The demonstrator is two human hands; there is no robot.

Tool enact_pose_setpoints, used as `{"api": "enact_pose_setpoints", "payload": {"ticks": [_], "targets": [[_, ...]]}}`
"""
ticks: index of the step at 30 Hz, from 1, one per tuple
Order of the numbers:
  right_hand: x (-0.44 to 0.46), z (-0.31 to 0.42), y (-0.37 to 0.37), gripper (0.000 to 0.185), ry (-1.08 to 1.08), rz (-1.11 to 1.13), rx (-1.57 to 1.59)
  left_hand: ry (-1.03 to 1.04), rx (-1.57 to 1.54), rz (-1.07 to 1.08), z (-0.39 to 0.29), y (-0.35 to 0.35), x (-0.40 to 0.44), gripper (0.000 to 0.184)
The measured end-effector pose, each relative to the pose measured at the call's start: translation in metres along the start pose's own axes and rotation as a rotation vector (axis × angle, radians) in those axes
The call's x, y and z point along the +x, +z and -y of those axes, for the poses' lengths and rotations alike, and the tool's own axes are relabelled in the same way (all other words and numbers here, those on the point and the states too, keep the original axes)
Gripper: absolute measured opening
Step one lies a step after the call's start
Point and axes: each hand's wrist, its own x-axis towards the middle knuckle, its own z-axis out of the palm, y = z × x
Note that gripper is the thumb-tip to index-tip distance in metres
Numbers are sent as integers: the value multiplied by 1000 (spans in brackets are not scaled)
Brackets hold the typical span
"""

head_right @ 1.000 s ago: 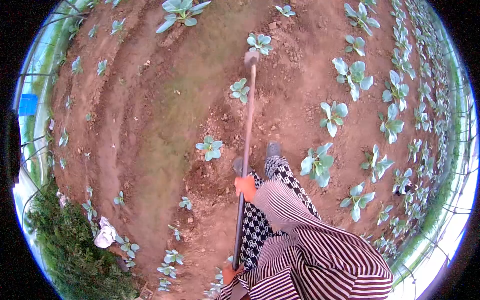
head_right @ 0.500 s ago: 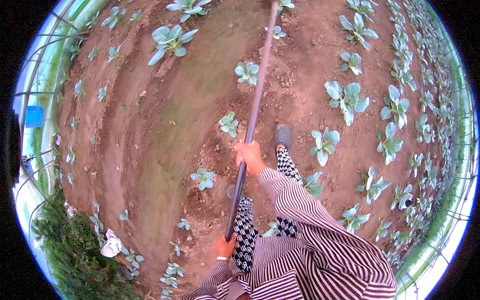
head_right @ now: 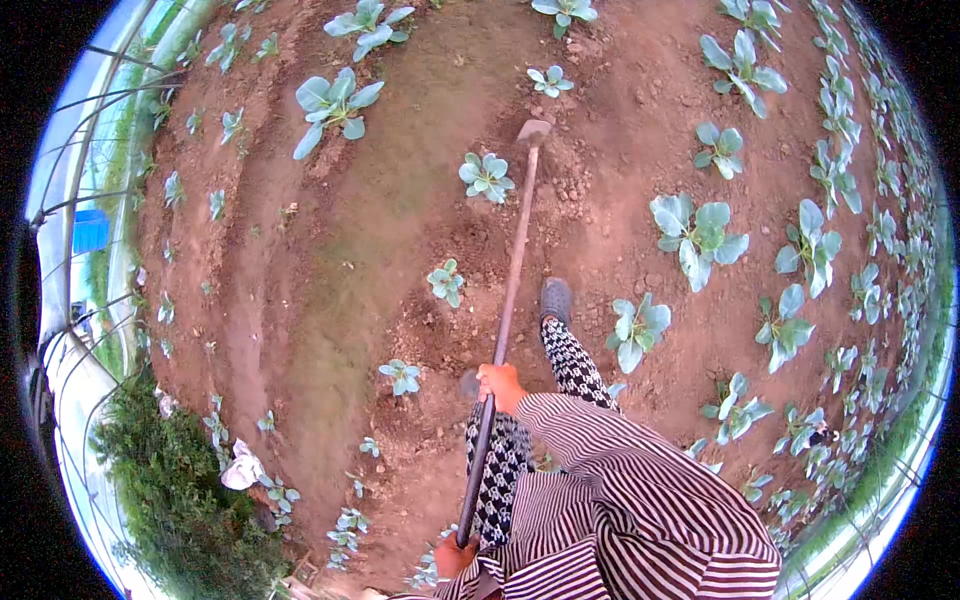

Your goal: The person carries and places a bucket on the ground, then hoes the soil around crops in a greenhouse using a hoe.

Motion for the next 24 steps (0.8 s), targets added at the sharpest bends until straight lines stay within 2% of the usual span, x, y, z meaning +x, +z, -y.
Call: {"api": "enact_pose_setpoints", "payload": {"ticks": [1, 4, 7, 8, 9, 11, 14, 15, 17, 18, 19, 20, 21, 22, 23, 24], "targets": [[0, 1, 1, 13, 20, 0, 1, -28, 127, -8, 4, 1, 4, 39], [-6, 13, 7, 13, -20, 3, -8, 13, 182, -98, 2, 10, 9, 37], [-24, 49, 31, 14, -131, -37, -90, 40, -11, -70, -23, 15, 33, 37], [-9, 56, 28, 12, -234, -42, -133, 45, -162, -31, -14, 34, 50, 40], [12, 63, 22, 11, -301, -35, -119, 67, -179, -14, -29, 31, 57, 41], [33, 86, 26, 12, -440, -113, -289, 118, -210, 17, -70, 20, 79, 43], [126, 71, -32, 17, -364, 225, 50, 60, -18, 206, -64, 38, 100, 46], [111, 67, -23, 17, -392, 114, -80, -5, -64, 271, -88, 12, 82, 49], [70, 44, -9, 17, -448, -110, -345, 51, -185, 302, -59, 9, 67, 53], [68, 22, -18, 17, -408, -3, -218, 103, -73, 195, -38, 12, 56, 53], [66, 4, -27, 16, -370, 106, -96, 4, -72, 210, -16, 19, 45, 49], [45, -5, -18, 16, -267, 2, -161, 106, -105, 23, 18, 33, 34, 43], [22, -10, -5, 17, -164, -104, -222, 71, -63, 85, 51, 39, 28, 40], [16, -11, -3, 19, 1, -58, -100, 34, -17, 146, 77, 49, 30, 37], [12, -11, -4, 22, 168, -10, 22, -25, 94, 101, 53, 32, 29, 36], [26, -12, -9, 26, 148, 28, 16, -87, 206, 54, 6, -7, 24, 35]]}}
